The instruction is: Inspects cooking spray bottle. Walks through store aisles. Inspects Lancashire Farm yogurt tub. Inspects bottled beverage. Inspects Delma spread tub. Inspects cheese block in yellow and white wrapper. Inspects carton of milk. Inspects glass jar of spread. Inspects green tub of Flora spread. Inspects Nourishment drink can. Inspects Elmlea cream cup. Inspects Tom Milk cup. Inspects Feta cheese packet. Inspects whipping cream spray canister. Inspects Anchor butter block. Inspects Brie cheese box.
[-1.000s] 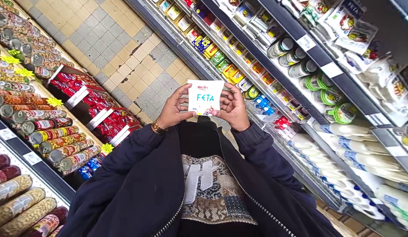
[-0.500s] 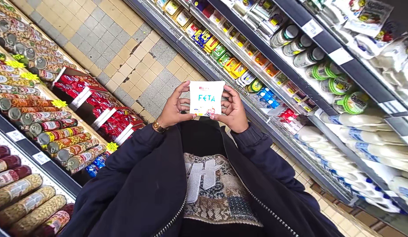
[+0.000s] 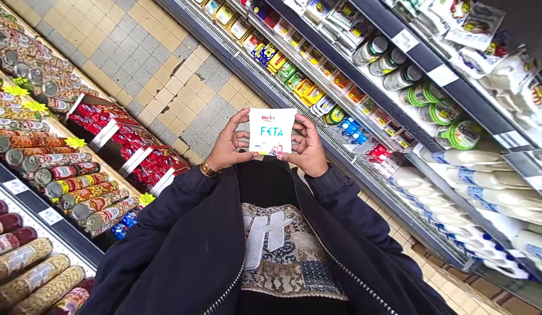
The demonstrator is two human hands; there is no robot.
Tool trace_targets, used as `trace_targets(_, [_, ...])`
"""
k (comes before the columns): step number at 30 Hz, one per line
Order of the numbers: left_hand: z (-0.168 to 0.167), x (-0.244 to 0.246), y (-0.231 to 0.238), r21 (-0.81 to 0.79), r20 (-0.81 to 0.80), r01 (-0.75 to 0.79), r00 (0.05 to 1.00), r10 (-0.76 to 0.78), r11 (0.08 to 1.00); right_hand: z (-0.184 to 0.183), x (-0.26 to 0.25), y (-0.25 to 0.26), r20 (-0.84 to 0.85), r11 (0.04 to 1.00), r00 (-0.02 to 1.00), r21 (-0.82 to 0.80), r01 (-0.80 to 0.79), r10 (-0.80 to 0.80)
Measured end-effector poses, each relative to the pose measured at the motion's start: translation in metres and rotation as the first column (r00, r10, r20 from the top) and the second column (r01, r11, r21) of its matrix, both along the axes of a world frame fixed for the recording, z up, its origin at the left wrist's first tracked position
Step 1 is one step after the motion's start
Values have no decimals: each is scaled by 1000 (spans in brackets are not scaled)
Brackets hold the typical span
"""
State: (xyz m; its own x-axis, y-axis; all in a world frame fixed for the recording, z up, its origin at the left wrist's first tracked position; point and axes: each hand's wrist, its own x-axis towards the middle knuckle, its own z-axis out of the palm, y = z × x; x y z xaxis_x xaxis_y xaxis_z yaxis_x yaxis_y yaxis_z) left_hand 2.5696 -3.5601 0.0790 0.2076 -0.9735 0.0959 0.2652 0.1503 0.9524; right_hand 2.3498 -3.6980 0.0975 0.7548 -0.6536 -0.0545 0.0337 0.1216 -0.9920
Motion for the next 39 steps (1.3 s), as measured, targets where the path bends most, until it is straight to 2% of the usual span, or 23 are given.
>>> trace_targets(13, [-3, 18, -7, -30, -14, 4, 1000, -5, 1000, 3, 18, -3, 7, 1000, 1000, 22, 15, -15])
trace_targets(23, [-2, 34, -28, -21, -44, 8, 999, -8, 1000, 3, 34, -24, 7, 1000, 1000, 5, 12, -12])
trace_targets(33, [0, 51, -78, -10, -55, -16, 998, 16, 1000, -1, 57, -86, 67, 999, 998, 33, -22, 20])
trace_targets(39, [5, 63, -124, 14, -28, -22, 999, 22, 1000, 11, 75, -148, -2, 986, 999, 162, -50, 51])
